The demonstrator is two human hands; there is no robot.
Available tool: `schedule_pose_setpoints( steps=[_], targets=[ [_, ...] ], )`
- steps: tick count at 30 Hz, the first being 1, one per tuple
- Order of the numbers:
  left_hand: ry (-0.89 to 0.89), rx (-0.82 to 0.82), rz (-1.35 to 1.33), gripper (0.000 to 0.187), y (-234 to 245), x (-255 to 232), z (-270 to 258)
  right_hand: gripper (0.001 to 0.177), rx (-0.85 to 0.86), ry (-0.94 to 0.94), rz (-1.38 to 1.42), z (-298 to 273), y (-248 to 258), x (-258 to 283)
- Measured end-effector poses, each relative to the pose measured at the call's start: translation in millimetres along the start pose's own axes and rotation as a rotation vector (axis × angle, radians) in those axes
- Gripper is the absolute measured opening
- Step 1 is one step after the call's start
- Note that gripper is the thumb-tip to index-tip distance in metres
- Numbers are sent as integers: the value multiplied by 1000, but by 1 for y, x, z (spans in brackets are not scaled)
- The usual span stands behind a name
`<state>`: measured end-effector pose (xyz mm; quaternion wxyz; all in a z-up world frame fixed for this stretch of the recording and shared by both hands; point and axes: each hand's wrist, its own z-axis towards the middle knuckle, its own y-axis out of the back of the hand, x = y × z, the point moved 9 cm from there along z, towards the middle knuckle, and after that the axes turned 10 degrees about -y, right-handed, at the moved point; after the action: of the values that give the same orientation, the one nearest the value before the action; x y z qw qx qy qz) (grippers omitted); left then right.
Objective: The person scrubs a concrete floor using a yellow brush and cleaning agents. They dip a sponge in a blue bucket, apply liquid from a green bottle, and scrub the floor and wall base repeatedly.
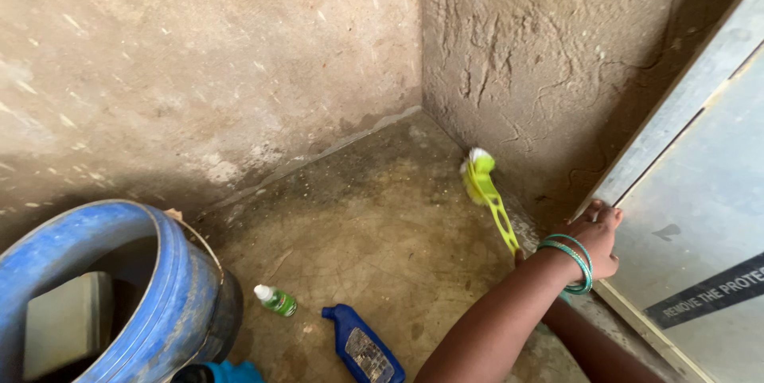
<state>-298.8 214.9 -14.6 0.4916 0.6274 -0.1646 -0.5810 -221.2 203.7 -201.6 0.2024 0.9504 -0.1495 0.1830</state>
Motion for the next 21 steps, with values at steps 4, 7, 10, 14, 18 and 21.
schedule_pose_setpoints(
  steps=[4, 7, 10, 14, 18, 21],
  targets=[
    [-16, 5, 50, 86, 11, -4, -1, 75, -410, -64, 52, 13, 77, -13],
    [49, 16, -8, 86, 14, 1, -5, 75, -702, -175, 84, 25, 127, -21],
    [80, 32, -45, 89, 13, 7, -6, 75, -772, -288, 113, 21, 104, -60],
    [15, 49, -55, 88, 7, 3, -7, 75, -740, -340, 98, 26, 32, -84],
    [39, 107, -43, 92, 0, 7, -5, 75, -731, -300, 92, 48, 34, -72],
    [49, 80, -81, 85, -11, 20, -1, 74, -778, -248, 94, 70, 111, -37]
  ],
)
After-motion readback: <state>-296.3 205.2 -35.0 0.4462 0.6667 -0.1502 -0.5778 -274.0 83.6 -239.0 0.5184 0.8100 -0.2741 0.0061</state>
